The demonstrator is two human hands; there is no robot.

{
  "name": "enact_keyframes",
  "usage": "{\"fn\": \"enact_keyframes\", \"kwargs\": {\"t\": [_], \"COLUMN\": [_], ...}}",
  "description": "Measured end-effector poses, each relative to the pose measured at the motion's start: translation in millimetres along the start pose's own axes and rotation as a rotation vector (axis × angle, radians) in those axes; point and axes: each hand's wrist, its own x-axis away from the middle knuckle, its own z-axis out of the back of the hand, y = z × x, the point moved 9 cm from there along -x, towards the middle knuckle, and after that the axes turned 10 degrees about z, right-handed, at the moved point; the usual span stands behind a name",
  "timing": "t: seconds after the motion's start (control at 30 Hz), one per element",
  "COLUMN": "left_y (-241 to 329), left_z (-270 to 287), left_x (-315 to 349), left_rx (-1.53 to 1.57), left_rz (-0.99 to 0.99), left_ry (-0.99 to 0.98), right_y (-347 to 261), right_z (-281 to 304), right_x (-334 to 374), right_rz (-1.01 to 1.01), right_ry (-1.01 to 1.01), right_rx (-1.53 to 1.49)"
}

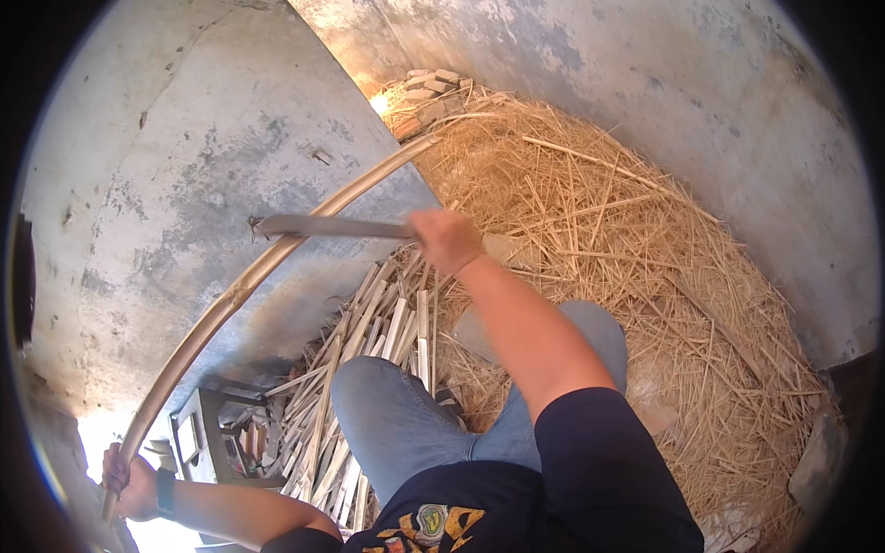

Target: The person sits on a bed of straw and uses a machete to split long bamboo poles into thin strips. They hold the bamboo with one hand and repeatedly strike it with the machete to separate the material, accumulating a pile of split bamboo pieces.

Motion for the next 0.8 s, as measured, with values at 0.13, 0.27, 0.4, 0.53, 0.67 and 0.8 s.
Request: {"fn": "enact_keyframes", "kwargs": {"t": [0.13,0.27,0.4,0.53,0.67,0.8], "left_y": [31,11,-21,-54,-106,-203], "left_z": [2,-21,-21,-40,-76,-95], "left_x": [-8,11,23,23,31,61], "left_rx": [0.001,0.000,0.001,0.010,-0.104,-0.185], "left_rz": [-0.034,0.086,0.121,0.149,0.074,0.209], "left_ry": [0.002,-0.143,-0.016,-0.124,-0.133,-0.121], "right_y": [97,157,148,161,175,119], "right_z": [2,-1,-6,-2,7,43], "right_x": [50,114,93,71,64,33], "right_rz": [-0.807,-1.327,-1.301,-1.208,-1.146,-1.082], "right_ry": [-0.126,0.000,0.272,0.394,0.465,0.367], "right_rx": [0.057,-0.068,-0.238,-0.325,-0.395,-0.400]}}
